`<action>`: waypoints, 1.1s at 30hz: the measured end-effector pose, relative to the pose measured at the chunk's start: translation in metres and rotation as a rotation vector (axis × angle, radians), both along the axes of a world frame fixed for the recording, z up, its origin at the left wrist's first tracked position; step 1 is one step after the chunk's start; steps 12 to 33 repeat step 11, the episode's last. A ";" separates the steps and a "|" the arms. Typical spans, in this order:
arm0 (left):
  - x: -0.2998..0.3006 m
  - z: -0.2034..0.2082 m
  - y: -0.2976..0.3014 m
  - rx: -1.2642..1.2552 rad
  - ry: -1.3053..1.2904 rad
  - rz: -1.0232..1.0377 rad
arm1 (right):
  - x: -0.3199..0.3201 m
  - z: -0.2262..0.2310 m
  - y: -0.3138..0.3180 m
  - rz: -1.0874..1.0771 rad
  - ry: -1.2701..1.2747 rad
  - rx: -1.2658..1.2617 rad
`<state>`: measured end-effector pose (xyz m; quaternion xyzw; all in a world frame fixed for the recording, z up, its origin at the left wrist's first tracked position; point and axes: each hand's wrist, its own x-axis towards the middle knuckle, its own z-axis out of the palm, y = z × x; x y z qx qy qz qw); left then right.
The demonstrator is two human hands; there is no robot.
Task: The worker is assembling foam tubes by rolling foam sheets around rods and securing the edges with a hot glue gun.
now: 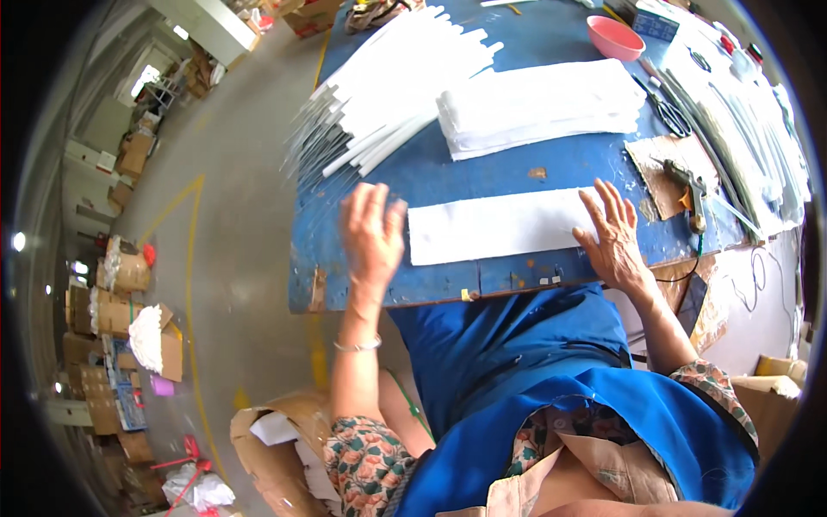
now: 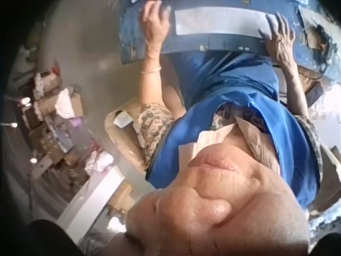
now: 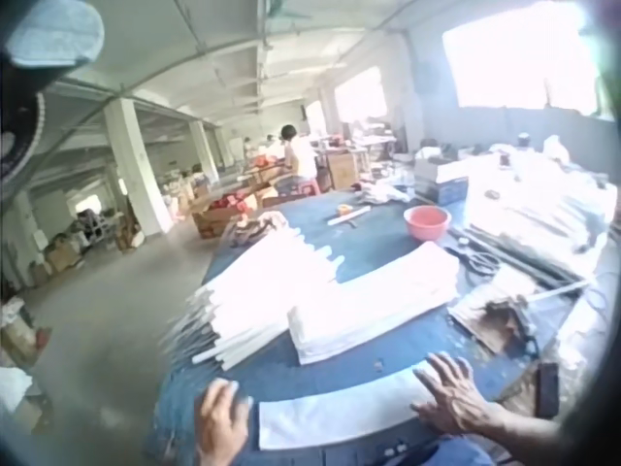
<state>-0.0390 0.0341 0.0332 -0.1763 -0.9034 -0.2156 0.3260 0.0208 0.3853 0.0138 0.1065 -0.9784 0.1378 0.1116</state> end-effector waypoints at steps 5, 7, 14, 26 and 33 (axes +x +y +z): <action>-0.095 -0.011 -0.070 -0.344 0.087 0.235 | -0.002 -0.011 0.000 0.010 -0.012 -0.023; -0.116 -0.021 -0.084 -0.394 -0.017 0.231 | -0.004 -0.012 0.001 0.003 0.008 -0.043; -0.134 -0.037 -0.090 -0.415 -0.157 0.259 | -0.004 -0.014 0.006 0.001 -0.003 -0.045; -0.134 -0.037 -0.090 -0.415 -0.157 0.259 | -0.004 -0.014 0.006 0.001 -0.003 -0.045; -0.134 -0.037 -0.090 -0.415 -0.157 0.259 | -0.004 -0.014 0.006 0.001 -0.003 -0.045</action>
